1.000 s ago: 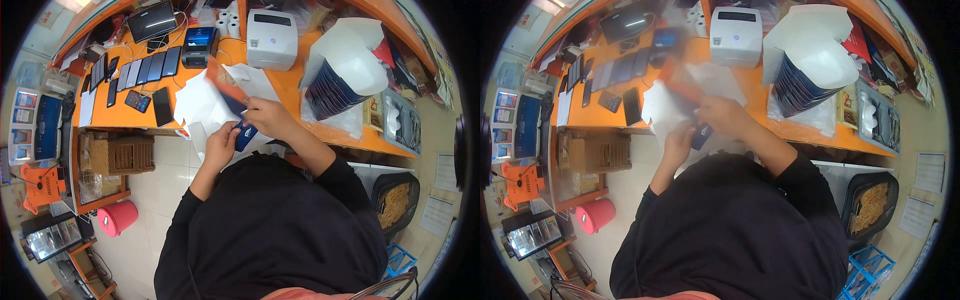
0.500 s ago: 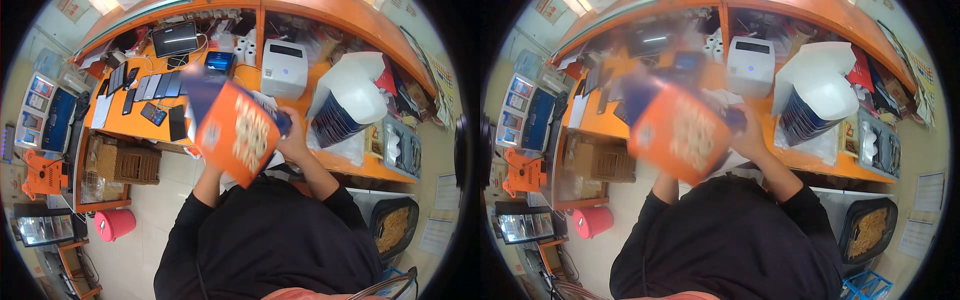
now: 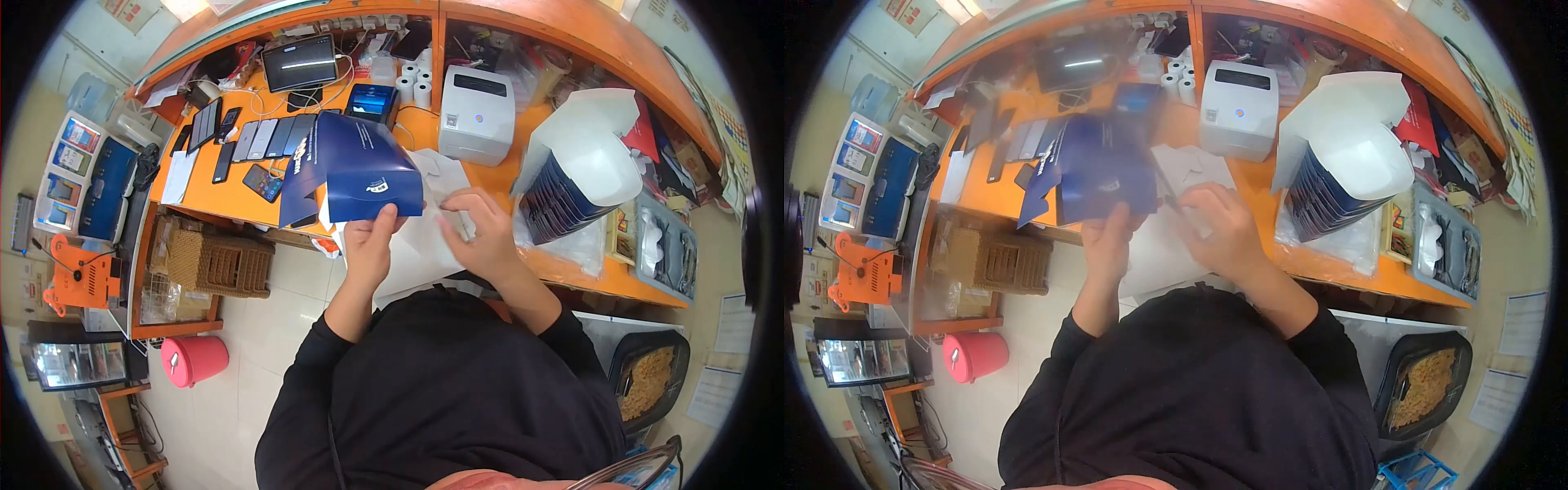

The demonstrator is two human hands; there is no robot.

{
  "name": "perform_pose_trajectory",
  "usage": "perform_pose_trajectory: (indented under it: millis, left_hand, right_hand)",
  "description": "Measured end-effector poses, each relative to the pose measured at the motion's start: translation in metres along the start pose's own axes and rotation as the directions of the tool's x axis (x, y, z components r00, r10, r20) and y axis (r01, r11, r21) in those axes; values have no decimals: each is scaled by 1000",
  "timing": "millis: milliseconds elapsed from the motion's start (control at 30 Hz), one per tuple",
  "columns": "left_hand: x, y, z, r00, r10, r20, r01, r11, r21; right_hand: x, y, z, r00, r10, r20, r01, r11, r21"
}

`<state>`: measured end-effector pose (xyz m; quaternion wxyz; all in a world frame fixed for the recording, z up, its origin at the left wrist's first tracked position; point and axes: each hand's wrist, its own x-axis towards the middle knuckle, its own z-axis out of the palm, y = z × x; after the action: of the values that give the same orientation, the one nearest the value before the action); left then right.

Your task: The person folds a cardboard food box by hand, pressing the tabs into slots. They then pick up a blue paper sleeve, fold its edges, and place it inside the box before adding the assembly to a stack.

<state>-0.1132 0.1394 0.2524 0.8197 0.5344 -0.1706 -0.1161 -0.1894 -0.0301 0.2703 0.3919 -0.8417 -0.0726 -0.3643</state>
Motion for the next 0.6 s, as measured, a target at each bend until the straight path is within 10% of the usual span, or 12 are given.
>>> perform_pose_trajectory:
  millis: [133, 200, 433, 600]
  left_hand:
    - [1, -3, 1, 935, 353, -12, -311, 837, 450]
    - [0, -3, 0, 852, 506, 132, -433, 541, 721]
    - [-8, -14, -17, 877, 332, 349, -465, 399, 790]
    - [-15, -43, -22, 869, 369, 329, -473, 431, 768]
  right_hand:
    - [-1, 1, 3, 981, -48, -189, 55, 998, 32]
    - [-3, -6, 3, 975, -151, -161, 141, 988, -70]
    - [1, -12, 7, 954, -298, 7, 293, 934, -205]
    - [-5, -22, 12, 1000, -11, 15, 10, 996, 92]
